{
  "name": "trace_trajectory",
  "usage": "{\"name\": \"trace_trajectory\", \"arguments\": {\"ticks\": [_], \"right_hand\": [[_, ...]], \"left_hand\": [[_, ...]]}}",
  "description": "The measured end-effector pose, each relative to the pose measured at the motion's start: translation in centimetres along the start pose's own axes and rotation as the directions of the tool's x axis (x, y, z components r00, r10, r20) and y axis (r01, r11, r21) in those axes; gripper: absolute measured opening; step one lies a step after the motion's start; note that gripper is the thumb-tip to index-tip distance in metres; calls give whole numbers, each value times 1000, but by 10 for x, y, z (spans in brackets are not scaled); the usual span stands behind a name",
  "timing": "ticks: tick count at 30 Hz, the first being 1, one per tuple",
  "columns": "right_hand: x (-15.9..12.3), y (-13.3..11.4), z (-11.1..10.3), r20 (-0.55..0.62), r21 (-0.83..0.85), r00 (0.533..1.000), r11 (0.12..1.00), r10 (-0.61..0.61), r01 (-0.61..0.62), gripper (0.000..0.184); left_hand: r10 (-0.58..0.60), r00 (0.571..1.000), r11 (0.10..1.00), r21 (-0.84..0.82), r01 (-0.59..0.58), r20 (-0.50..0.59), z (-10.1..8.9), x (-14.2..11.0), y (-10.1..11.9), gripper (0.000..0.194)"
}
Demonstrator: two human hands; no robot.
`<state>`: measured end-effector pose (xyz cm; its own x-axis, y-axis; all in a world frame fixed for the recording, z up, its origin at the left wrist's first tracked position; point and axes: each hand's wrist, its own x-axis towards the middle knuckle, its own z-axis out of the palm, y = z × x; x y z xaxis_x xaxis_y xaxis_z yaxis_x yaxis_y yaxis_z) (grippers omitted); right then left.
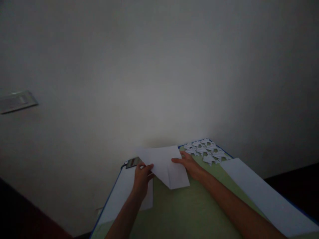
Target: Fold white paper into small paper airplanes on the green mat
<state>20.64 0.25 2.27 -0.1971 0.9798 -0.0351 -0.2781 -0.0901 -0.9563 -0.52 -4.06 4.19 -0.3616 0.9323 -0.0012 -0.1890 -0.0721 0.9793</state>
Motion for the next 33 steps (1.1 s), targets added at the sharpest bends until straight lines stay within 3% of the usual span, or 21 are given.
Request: {"name": "trace_trajectory", "arguments": {"ticks": [2,4,6,8,10,12,13,14,15,16,18,20,21,28,33], "right_hand": [[5,4,-3,-18,-36,1000,999,9,-10,64],[10,6,-11,-22,-99,999,995,24,-26,67],[14,6,-21,40,-186,998,982,45,-37,63],[16,6,-30,155,-302,985,953,70,-20,60],[17,7,-37,279,-438,959,896,53,78,67],[17,9,-41,371,-555,928,797,-19,238,79],[17,10,-42,405,-602,913,735,-55,311,84],[17,11,-42,432,-641,898,673,-80,368,89],[16,12,-42,451,-673,888,619,-91,405,93],[15,13,-42,457,-700,885,577,-89,420,96],[14,13,-41,441,-746,892,510,-101,427,100],[12,13,-41,413,-786,898,438,-153,437,100],[12,12,-41,404,-801,895,401,-187,445,99],[10,8,-39,360,-881,879,198,-312,430,85],[2,-5,-32,467,-849,819,91,-333,521,64]], "left_hand": [[-1,1000,998,69,2,-6,1,1,-4,48],[23,996,987,157,-10,-81,-3,6,-1,52],[223,951,936,322,-146,-216,-14,14,7,50],[480,850,757,593,-276,-217,-29,21,17,47],[598,798,523,793,-313,-80,-43,26,26,36],[502,857,389,855,-344,117,-53,26,29,21],[393,887,370,842,-393,241,-54,25,28,17],[277,884,371,807,-460,376,-54,22,24,18],[173,843,378,756,-535,509,-52,19,20,20],[103,773,368,698,-614,626,-49,14,14,24],[60,641,258,609,-750,765,-40,4,2,31],[-2,576,163,569,-806,817,-32,-5,-6,35],[-31,567,128,566,-814,823,-29,-10,-9,36],[-98,597,15,601,-799,797,-17,-27,-8,49],[-71,620,-20,620,-784,782,-13,-28,-14,48]]}}
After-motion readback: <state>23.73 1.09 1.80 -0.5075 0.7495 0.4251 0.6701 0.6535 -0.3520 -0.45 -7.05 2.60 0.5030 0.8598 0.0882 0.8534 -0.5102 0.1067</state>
